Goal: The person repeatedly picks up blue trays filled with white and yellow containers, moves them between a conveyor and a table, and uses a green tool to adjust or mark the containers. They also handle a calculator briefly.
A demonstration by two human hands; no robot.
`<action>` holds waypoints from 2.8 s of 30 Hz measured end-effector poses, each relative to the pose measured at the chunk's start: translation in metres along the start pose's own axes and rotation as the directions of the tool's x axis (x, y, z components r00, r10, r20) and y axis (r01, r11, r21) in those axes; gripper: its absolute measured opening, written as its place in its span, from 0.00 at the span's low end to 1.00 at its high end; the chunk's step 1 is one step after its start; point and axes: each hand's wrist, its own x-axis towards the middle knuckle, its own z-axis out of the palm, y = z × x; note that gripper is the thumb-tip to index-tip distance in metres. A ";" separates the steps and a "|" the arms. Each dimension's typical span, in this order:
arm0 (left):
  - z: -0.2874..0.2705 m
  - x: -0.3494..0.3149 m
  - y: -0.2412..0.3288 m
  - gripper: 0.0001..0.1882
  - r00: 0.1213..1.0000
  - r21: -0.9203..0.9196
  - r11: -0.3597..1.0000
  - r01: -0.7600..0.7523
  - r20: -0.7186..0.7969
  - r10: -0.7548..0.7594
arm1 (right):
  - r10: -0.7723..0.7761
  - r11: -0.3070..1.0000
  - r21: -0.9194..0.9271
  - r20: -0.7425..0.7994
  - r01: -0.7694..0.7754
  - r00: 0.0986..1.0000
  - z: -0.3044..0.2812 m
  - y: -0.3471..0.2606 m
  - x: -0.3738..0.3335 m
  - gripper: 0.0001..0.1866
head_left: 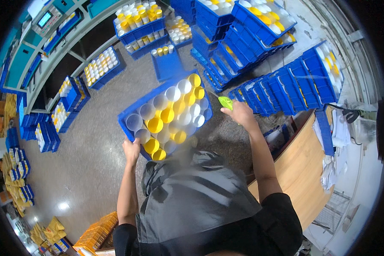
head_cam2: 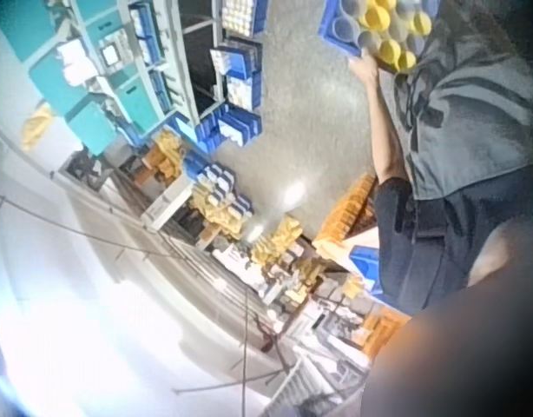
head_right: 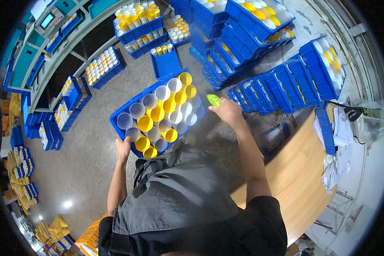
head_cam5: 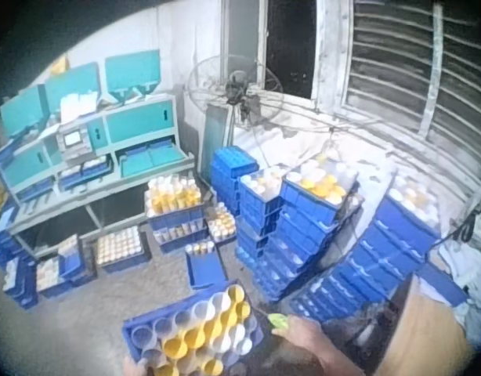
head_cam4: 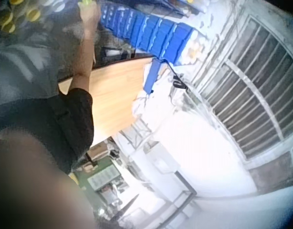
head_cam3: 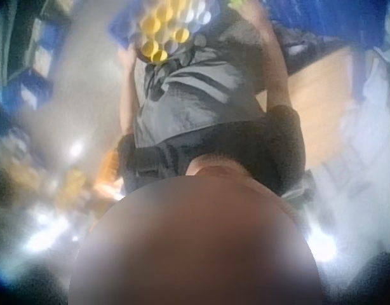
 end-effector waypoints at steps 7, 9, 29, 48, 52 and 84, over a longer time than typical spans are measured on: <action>0.001 -0.012 0.003 0.17 0.996 -0.027 0.996 -0.084 0.000 0.084 | -0.009 0.993 0.118 0.060 0.002 0.998 -0.019 -0.004 0.012 0.29; 0.001 -0.014 0.005 0.18 0.997 0.011 0.997 -0.073 0.000 0.073 | -0.053 0.975 0.223 0.196 0.008 0.979 -0.020 -0.001 0.007 0.29; 0.018 -0.023 0.031 0.45 0.999 0.351 0.936 0.032 -0.024 -0.025 | -0.356 0.932 0.128 0.142 0.339 0.924 -0.001 -0.087 -0.054 0.29; 0.001 0.002 -0.005 0.44 0.988 0.269 0.954 0.135 -0.104 -0.110 | -0.483 0.872 0.071 0.279 0.484 0.830 0.053 -0.157 -0.067 0.29; -0.021 0.029 -0.023 0.44 0.980 0.240 0.951 0.194 -0.088 -0.177 | -0.441 0.874 -0.015 0.393 0.485 0.807 0.068 -0.187 -0.059 0.28; -0.184 0.211 -0.177 0.10 0.985 -0.367 0.917 0.157 -0.012 -0.173 | 0.153 0.983 -0.158 0.419 -0.094 0.895 0.059 -0.321 0.113 0.29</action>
